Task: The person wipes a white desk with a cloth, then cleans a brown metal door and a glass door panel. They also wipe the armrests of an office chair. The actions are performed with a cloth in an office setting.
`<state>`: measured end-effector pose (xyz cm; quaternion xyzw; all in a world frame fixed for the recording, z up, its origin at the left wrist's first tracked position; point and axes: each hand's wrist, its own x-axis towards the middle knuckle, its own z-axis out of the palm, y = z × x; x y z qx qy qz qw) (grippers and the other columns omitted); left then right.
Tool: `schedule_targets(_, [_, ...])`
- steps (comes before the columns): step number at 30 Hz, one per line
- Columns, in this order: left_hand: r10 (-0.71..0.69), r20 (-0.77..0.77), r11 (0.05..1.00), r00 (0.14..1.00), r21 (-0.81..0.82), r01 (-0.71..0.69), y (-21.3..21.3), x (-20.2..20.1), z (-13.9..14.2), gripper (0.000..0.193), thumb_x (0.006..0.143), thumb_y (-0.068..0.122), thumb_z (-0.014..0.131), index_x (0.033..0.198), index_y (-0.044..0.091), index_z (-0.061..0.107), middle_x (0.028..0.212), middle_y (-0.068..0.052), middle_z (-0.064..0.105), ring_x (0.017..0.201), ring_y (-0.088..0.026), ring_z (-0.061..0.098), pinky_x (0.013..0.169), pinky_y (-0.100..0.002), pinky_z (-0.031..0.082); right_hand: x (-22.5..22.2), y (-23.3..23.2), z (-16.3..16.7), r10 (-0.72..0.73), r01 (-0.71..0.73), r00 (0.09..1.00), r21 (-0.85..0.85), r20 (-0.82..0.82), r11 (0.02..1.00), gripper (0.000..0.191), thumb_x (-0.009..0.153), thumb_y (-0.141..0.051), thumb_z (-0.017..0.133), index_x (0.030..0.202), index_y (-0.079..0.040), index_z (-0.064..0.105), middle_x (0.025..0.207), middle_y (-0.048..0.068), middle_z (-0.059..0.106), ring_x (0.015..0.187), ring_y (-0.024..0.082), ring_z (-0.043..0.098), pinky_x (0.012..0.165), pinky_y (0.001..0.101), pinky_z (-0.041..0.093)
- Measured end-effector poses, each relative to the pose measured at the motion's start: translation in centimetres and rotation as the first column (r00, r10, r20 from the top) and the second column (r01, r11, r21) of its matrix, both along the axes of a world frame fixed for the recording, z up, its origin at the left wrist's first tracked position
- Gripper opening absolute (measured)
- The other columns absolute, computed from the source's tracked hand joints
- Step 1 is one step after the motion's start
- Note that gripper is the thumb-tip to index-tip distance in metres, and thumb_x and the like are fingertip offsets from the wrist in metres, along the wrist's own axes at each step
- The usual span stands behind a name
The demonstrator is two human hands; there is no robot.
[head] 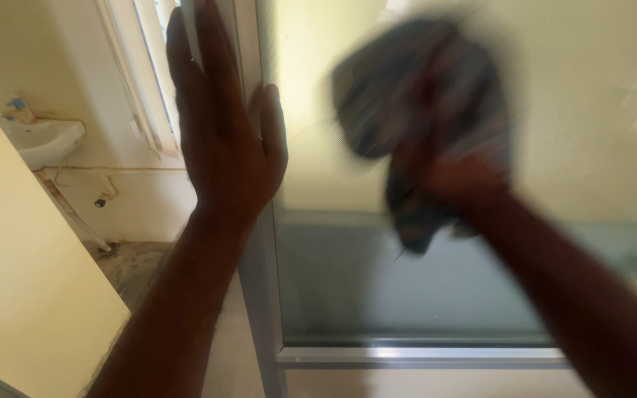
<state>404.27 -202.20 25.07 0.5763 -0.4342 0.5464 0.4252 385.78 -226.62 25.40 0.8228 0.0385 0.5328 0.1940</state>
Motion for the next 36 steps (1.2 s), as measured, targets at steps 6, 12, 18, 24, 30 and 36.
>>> schedule_targets(6, [0.142, 0.006, 0.990, 0.990, 0.025, -0.142, 0.0, 0.2, -1.2, 0.114, 0.092, 0.044, 0.086, 0.163, 0.016, 0.001, 0.167, -0.026, 0.012, 0.154, -0.040, 0.026, 0.126, -0.047, 0.039, -0.4, -1.9, 0.9, -0.184, 0.215, 0.932, -0.068, 0.311, 0.974, 0.057, 0.113, -0.038, 0.051, 0.157, -0.003, 0.041, 0.161, 0.031, 0.035, 0.151, 0.043, 0.036, 0.127, 0.0604, 0.026])
schedule_targets(12, [0.098, 0.053, 0.995, 0.994, 0.016, -0.099, -0.2, 0.4, -1.1, 0.111, 0.091, 0.043, 0.082, 0.164, 0.017, 0.002, 0.169, -0.023, 0.012, 0.154, -0.038, 0.028, 0.125, -0.043, 0.043, 2.3, 6.5, -12.9, 0.012, 0.038, 0.937, 0.136, -0.349, 0.990, 0.058, 0.102, -0.051, 0.062, 0.140, -0.008, 0.062, 0.144, 0.018, 0.061, 0.123, 0.034, 0.056, 0.111, 0.0600, 0.033])
schedule_targets(18, [0.114, 0.079, 0.994, 0.990, -0.009, -0.113, -0.5, 0.8, -1.3, 0.109, 0.093, 0.041, 0.081, 0.165, 0.018, 0.002, 0.167, -0.021, 0.013, 0.153, -0.036, 0.031, 0.125, -0.041, 0.045, 3.0, 4.7, -15.9, -0.148, 0.229, 0.952, -0.305, 0.268, 0.924, 0.072, 0.113, -0.063, 0.051, 0.162, -0.014, 0.033, 0.166, 0.025, 0.029, 0.148, 0.038, 0.044, 0.118, 0.0548, 0.044])
schedule_targets(24, [0.140, 0.044, 0.990, 0.989, 0.003, -0.140, -0.8, 0.8, -1.6, 0.108, 0.092, 0.044, 0.080, 0.164, 0.017, 0.004, 0.167, -0.024, 0.014, 0.151, -0.038, 0.032, 0.123, -0.043, 0.046, 2.7, 5.4, -14.2, -0.097, 0.115, 0.985, -0.126, 0.143, 0.985, 0.090, 0.111, -0.063, 0.058, 0.168, -0.005, 0.022, 0.165, 0.026, 0.030, 0.143, 0.038, 0.050, 0.112, 0.0540, 0.054])
schedule_targets(30, [0.121, 0.036, 0.993, 0.992, 0.002, -0.121, -0.7, 0.5, -1.5, 0.108, 0.093, 0.044, 0.084, 0.164, 0.017, 0.006, 0.167, -0.025, 0.016, 0.151, -0.038, 0.032, 0.122, -0.042, 0.047, 3.3, 6.4, -15.0, -0.214, 0.248, 0.952, -0.142, 0.219, 0.958, 0.092, 0.100, -0.070, 0.052, 0.164, -0.015, 0.016, 0.157, 0.032, 0.028, 0.130, 0.040, 0.052, 0.099, 0.0533, 0.051])
schedule_targets(36, [0.103, 0.061, 0.995, 0.993, -0.016, -0.102, -0.8, 0.4, -1.4, 0.107, 0.093, 0.042, 0.082, 0.164, 0.017, 0.006, 0.166, -0.024, 0.018, 0.151, -0.038, 0.034, 0.123, -0.042, 0.046, 4.8, 6.6, -17.1, -0.053, 0.065, 0.981, -0.057, 0.185, 0.996, 0.083, 0.106, -0.063, 0.053, 0.159, -0.004, 0.030, 0.149, 0.025, 0.041, 0.126, 0.037, 0.061, 0.100, 0.0516, 0.058])
